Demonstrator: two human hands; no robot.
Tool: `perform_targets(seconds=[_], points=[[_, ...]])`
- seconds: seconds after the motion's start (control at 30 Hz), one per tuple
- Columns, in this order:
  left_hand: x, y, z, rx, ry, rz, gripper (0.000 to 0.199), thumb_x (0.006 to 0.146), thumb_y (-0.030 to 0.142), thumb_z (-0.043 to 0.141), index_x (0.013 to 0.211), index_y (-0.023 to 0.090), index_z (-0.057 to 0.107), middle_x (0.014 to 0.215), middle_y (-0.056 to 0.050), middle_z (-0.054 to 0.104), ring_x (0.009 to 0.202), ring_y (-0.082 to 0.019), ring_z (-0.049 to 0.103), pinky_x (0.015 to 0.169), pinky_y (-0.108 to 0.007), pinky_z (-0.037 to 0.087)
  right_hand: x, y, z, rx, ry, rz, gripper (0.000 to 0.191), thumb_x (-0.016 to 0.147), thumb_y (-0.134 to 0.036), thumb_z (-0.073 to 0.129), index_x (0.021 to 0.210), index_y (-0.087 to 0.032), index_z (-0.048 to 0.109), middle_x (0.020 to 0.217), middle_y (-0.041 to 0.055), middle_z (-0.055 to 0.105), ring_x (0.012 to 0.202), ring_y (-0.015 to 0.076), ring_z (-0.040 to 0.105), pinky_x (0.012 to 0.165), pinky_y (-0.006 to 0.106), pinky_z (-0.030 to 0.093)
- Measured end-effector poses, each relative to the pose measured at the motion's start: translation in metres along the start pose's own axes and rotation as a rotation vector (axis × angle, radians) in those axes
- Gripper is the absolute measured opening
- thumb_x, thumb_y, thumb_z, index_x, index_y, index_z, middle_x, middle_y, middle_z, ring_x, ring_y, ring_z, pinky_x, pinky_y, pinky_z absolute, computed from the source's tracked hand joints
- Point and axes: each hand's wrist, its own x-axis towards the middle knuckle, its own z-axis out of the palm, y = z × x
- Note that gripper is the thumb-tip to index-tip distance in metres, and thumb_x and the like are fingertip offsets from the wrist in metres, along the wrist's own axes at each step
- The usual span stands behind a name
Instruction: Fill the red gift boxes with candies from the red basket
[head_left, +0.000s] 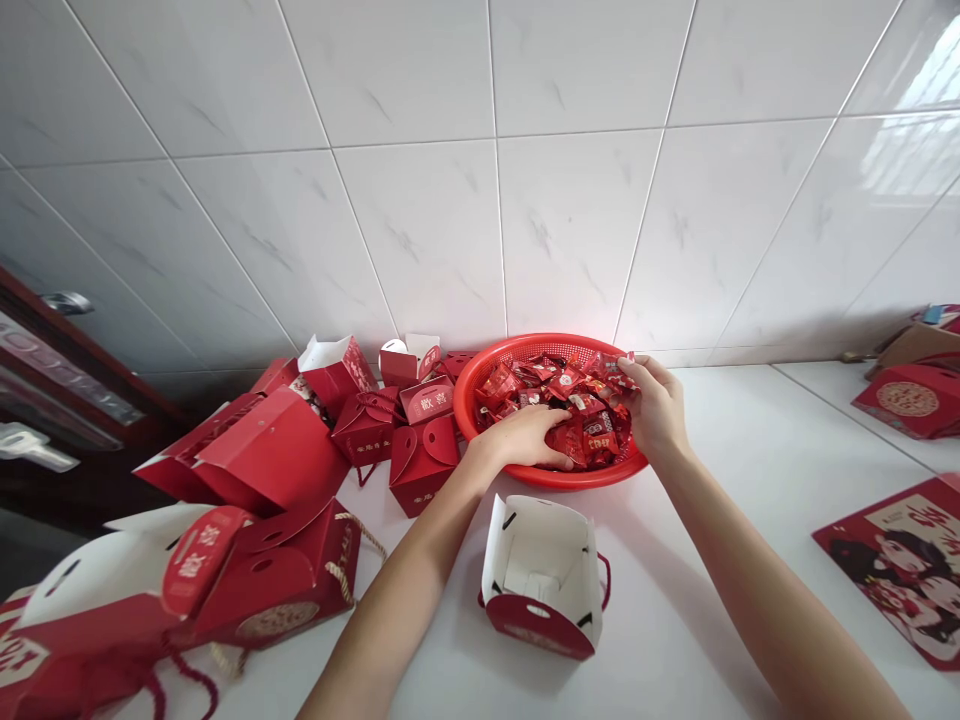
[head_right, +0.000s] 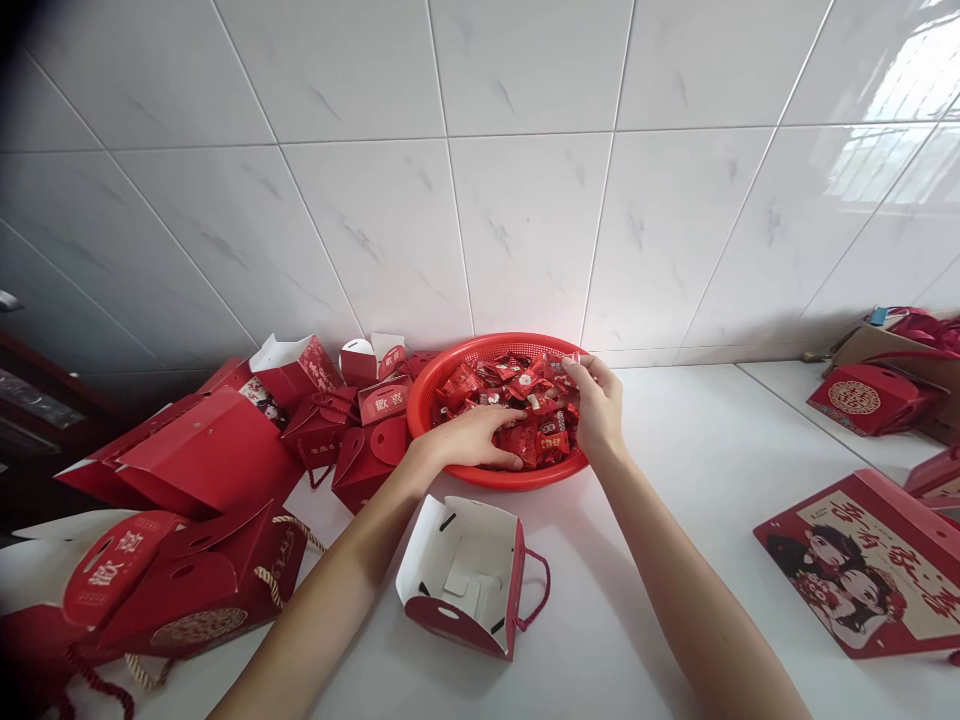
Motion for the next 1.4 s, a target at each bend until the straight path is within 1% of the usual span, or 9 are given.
perform_targets(seconds=[0.13, 0.27, 0.37, 0.6, 0.77, 0.97, 1.13, 1.23, 1.4], points=[[0.0010, -0.0013, 0.0020, 0.096, 0.066, 0.001, 0.059, 0.096, 0.041, 0.060, 0.150, 0.019, 0.053, 0.146, -0.013, 0.060, 0.139, -0.031, 0.053, 0.112, -0.038, 0.043, 0.0003, -0.0003, 0.0002, -0.013, -0.001, -0.002, 0.026, 0.061, -0.037, 0.084, 0.063, -0.021, 0.064, 0.066, -0.0031, 0.063, 0.057, 0.0123, 0.055, 0.052, 0.026, 0.050], [-0.0005, 0.0019, 0.0001, 0.150, 0.063, -0.015, 0.048, 0.090, 0.036, 0.063, 0.136, 0.020, 0.065, 0.132, -0.012, 0.068, 0.125, -0.031, 0.062, 0.103, -0.037, 0.049, 0.0003, -0.0009, 0.0003, -0.010, 0.000, 0.006, 0.027, 0.059, -0.037, 0.085, 0.063, -0.021, 0.064, 0.066, -0.0031, 0.063, 0.057, 0.0123, 0.055, 0.050, 0.025, 0.049], [-0.0022, 0.0053, -0.0024, 0.153, 0.036, -0.037, 0.055, 0.081, 0.034, 0.069, 0.135, 0.020, 0.065, 0.134, -0.013, 0.068, 0.123, -0.033, 0.063, 0.102, -0.039, 0.051, 0.0002, -0.0010, 0.0002, -0.017, -0.007, 0.002, 0.027, 0.059, -0.038, 0.085, 0.063, -0.021, 0.064, 0.066, -0.0026, 0.064, 0.058, 0.0128, 0.055, 0.050, 0.025, 0.050], [-0.0027, 0.0033, -0.0021, 0.078, 0.019, -0.088, 0.079, 0.079, 0.054, 0.077, 0.147, 0.021, 0.055, 0.151, -0.013, 0.057, 0.140, -0.035, 0.051, 0.113, -0.040, 0.042, 0.0006, -0.0002, -0.0003, -0.039, -0.023, -0.011, 0.029, 0.061, -0.039, 0.085, 0.064, -0.022, 0.062, 0.067, -0.0025, 0.064, 0.059, 0.0134, 0.057, 0.052, 0.027, 0.051], [-0.0017, 0.0027, -0.0019, 0.089, 0.007, -0.092, 0.064, 0.085, 0.048, 0.073, 0.142, 0.022, 0.060, 0.146, -0.011, 0.061, 0.137, -0.033, 0.054, 0.108, -0.036, 0.045, 0.0013, -0.0003, -0.0008, -0.025, -0.032, 0.013, 0.028, 0.061, -0.039, 0.085, 0.064, -0.022, 0.063, 0.068, -0.0022, 0.065, 0.059, 0.0139, 0.058, 0.049, 0.027, 0.050], [-0.0017, 0.0042, -0.0026, 0.116, 0.013, -0.085, 0.057, 0.086, 0.046, 0.072, 0.137, 0.022, 0.062, 0.140, -0.011, 0.064, 0.132, -0.033, 0.057, 0.103, -0.036, 0.047, 0.0017, -0.0010, -0.0014, -0.012, -0.038, 0.026, 0.029, 0.060, -0.040, 0.086, 0.063, -0.021, 0.065, 0.066, -0.0025, 0.064, 0.055, 0.0122, 0.056, 0.047, 0.026, 0.049], [-0.0037, 0.0077, -0.0049, 0.154, 0.024, -0.079, 0.043, 0.084, 0.049, 0.073, 0.116, 0.020, 0.070, 0.124, -0.012, 0.071, 0.115, -0.033, 0.066, 0.094, -0.037, 0.051, 0.0047, -0.0005, -0.0021, 0.002, -0.052, 0.054, 0.032, 0.060, -0.043, 0.087, 0.064, -0.020, 0.065, 0.067, -0.0023, 0.063, 0.052, 0.0123, 0.056, 0.048, 0.029, 0.050], [-0.0044, 0.0084, -0.0056, 0.159, 0.030, -0.086, 0.044, 0.082, 0.050, 0.074, 0.113, 0.019, 0.071, 0.122, -0.013, 0.071, 0.113, -0.034, 0.067, 0.092, -0.039, 0.052, 0.0072, -0.0005, -0.0026, 0.047, -0.049, 0.104, 0.033, 0.059, -0.043, 0.089, 0.065, -0.020, 0.065, 0.066, -0.0024, 0.063, 0.052, 0.0121, 0.055, 0.046, 0.027, 0.047], [-0.0030, 0.0047, -0.0057, 0.099, 0.059, -0.086, 0.059, 0.074, 0.042, 0.081, 0.128, 0.022, 0.068, 0.130, -0.011, 0.071, 0.120, -0.034, 0.065, 0.098, -0.038, 0.052, 0.0091, -0.0006, -0.0033, 0.081, -0.036, 0.158, 0.033, 0.058, -0.041, 0.089, 0.065, -0.021, 0.064, 0.065, -0.0015, 0.063, 0.052, 0.0129, 0.053, 0.043, 0.028, 0.047]])
